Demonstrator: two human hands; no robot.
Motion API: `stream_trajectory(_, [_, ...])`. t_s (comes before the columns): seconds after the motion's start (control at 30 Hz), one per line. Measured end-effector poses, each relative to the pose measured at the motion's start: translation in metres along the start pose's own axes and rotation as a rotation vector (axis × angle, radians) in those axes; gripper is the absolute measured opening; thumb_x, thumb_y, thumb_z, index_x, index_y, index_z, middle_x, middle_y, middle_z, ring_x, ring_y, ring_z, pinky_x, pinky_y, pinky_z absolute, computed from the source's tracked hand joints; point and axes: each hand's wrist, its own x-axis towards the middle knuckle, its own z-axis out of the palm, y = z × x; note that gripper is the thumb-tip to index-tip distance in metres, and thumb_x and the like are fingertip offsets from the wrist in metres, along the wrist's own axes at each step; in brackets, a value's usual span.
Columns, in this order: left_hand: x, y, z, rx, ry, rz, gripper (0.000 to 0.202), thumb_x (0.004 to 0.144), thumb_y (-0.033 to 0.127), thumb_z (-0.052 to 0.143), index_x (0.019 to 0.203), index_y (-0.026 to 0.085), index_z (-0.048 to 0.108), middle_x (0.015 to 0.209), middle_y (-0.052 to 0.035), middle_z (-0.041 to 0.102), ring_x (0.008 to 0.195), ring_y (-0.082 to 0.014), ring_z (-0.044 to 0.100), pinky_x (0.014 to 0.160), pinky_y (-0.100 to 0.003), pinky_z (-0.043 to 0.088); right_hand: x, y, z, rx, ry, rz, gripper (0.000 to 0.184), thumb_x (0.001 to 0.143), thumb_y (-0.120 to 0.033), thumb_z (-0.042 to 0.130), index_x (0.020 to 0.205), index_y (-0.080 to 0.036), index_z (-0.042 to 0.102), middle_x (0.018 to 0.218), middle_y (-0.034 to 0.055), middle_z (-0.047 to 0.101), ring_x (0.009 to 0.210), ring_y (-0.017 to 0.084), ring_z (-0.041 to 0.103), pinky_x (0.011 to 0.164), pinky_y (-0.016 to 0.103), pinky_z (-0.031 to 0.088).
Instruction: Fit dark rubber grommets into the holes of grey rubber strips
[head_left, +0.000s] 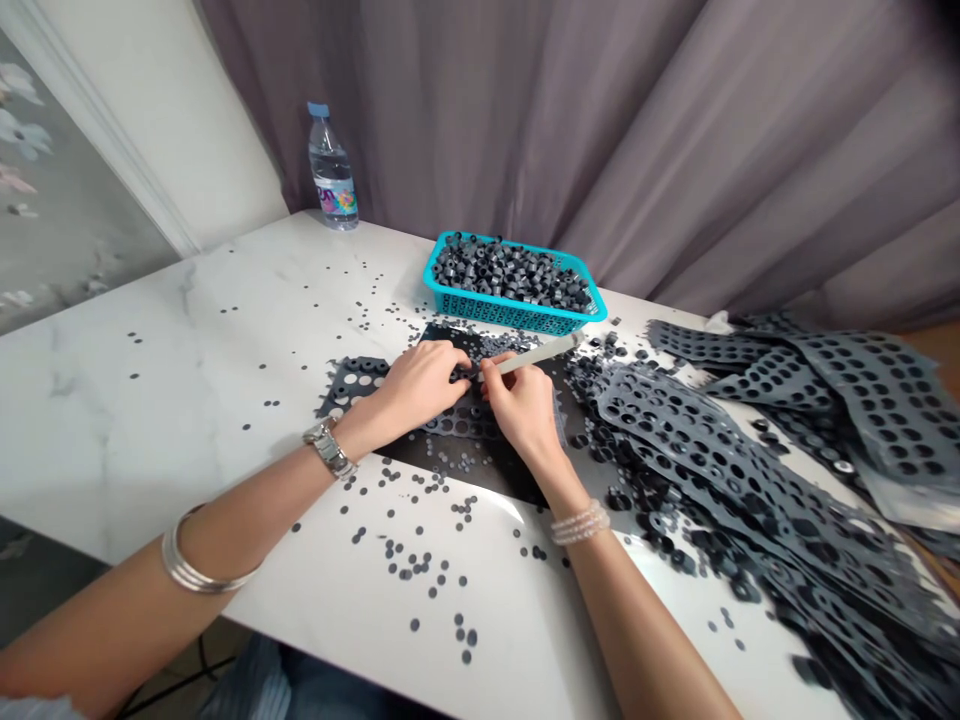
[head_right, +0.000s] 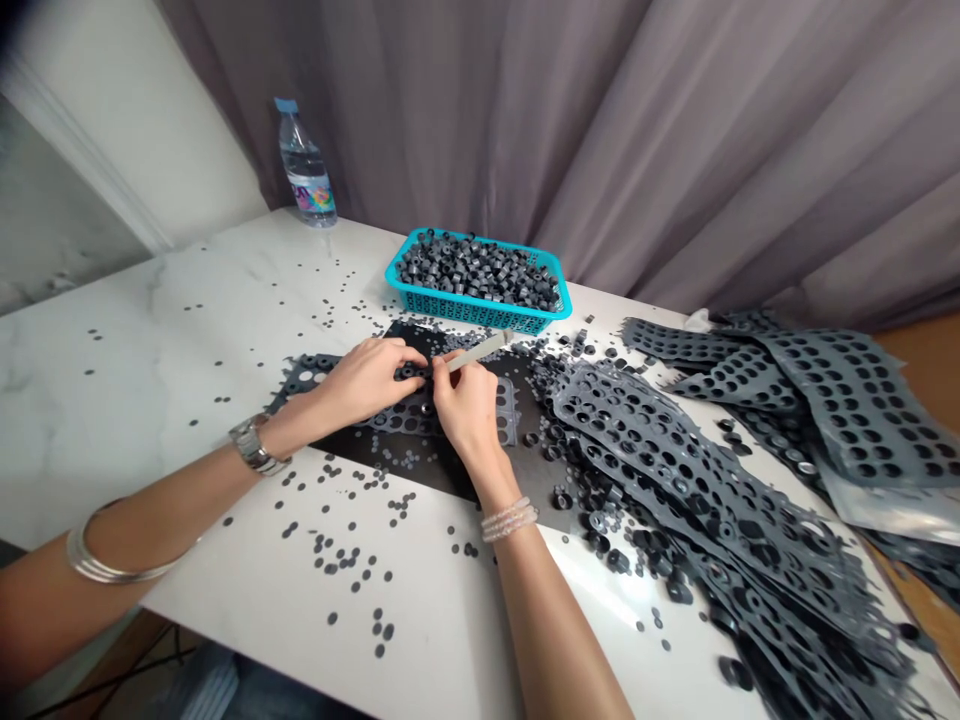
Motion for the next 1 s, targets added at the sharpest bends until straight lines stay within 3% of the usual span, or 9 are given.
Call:
stream_trajectory(0.17, [0.000,0.001,0.007,0.036,-0.014,-0.014,0.025,0.083,0.026,0.056,0.100,0.018,0.072,0.093,-0.0094,0.066,0.084,-0.0226,0.059,0.075,-0.034,0.043,0.000,-0.003,0.001,-0.055,-0.014,-0.028,0.025,0.090,-0.031,0.047,0.075,-0.020,0.064,0.062,0.0020,0.067,0.058,0.018,0.063,0.059,0.025,0.040])
stream_trajectory(0.3, [-0.002,0.005,0.006,-0.052,0.048,0.003,0.020,0.085,0.019,0.052,0.086,0.016,0.071,0.086,-0.0086,0.065,0.080,-0.0205,0.058,0.073,-0.032,0.043,0.000,-0.004,0.004,-0.147,0.011,-0.055,0.023,0.090,-0.028,0.047,0.078,-0.020,0.065,0.064,0.0033,0.067,0.056,0.019,0.062,0.057,0.026,0.037])
stream_trajectory(0.4, [-0.002,0.002,-0.004,-0.415,0.195,-0.153,0.011,0.082,0.020,0.059,0.081,0.017,0.069,0.071,-0.0021,0.060,0.064,-0.0135,0.051,0.062,-0.027,0.040,0.000,-0.004,0.005,-0.158,0.030,-0.034,0.023,0.089,-0.028,0.047,0.076,-0.020,0.065,0.061,0.0032,0.066,0.055,0.019,0.061,0.058,0.026,0.036])
stream_trajectory(0.5, [0.000,-0.009,-0.016,-1.043,0.268,-0.428,0.006,0.079,0.021,0.067,0.081,0.015,0.066,0.063,0.0024,0.051,0.051,-0.0064,0.039,0.044,-0.020,0.029,-0.001,-0.003,0.004,-0.089,0.033,-0.007,0.026,0.090,-0.030,0.048,0.071,-0.020,0.063,0.056,0.0017,0.065,0.055,0.018,0.062,0.060,0.026,0.038])
stream_trajectory(0.57, [0.002,-0.016,-0.021,-1.432,0.187,-0.554,0.006,0.078,0.015,0.068,0.078,0.013,0.062,0.067,0.0010,0.052,0.049,-0.0033,0.036,0.039,-0.017,0.024,-0.003,-0.002,0.002,-0.043,0.051,0.004,0.029,0.090,-0.034,0.047,0.070,-0.020,0.063,0.055,0.0010,0.064,0.053,0.018,0.061,0.060,0.026,0.039])
stream_trajectory(0.63, [0.004,-0.018,-0.023,-1.652,0.082,-0.640,0.008,0.081,0.010,0.064,0.075,0.012,0.059,0.071,-0.0015,0.054,0.048,-0.0016,0.036,0.038,-0.015,0.025,-0.006,-0.001,-0.002,-0.042,0.105,0.019,0.031,0.091,-0.038,0.047,0.072,-0.020,0.063,0.055,0.0011,0.064,0.052,0.018,0.061,0.059,0.026,0.038])
stream_trajectory(0.77, [0.005,-0.012,-0.022,-1.755,0.001,-0.701,0.009,0.084,0.006,0.058,0.077,0.011,0.058,0.076,-0.0062,0.059,0.048,-0.0010,0.037,0.037,-0.013,0.028,-0.008,0.007,-0.014,-0.156,0.219,0.054,0.032,0.092,-0.041,0.045,0.079,-0.019,0.065,0.057,0.0032,0.064,0.056,0.020,0.061,0.060,0.028,0.037])
stream_trajectory(1.0, [0.002,-0.007,-0.021,-1.897,-0.102,-0.721,0.012,0.084,0.004,0.056,0.075,0.012,0.057,0.086,-0.0116,0.066,0.050,-0.0022,0.040,0.036,-0.012,0.031,-0.006,0.025,-0.028,-0.205,0.215,0.115,0.032,0.091,-0.039,0.044,0.080,-0.018,0.065,0.062,0.0068,0.065,0.061,0.024,0.062,0.063,0.031,0.037])
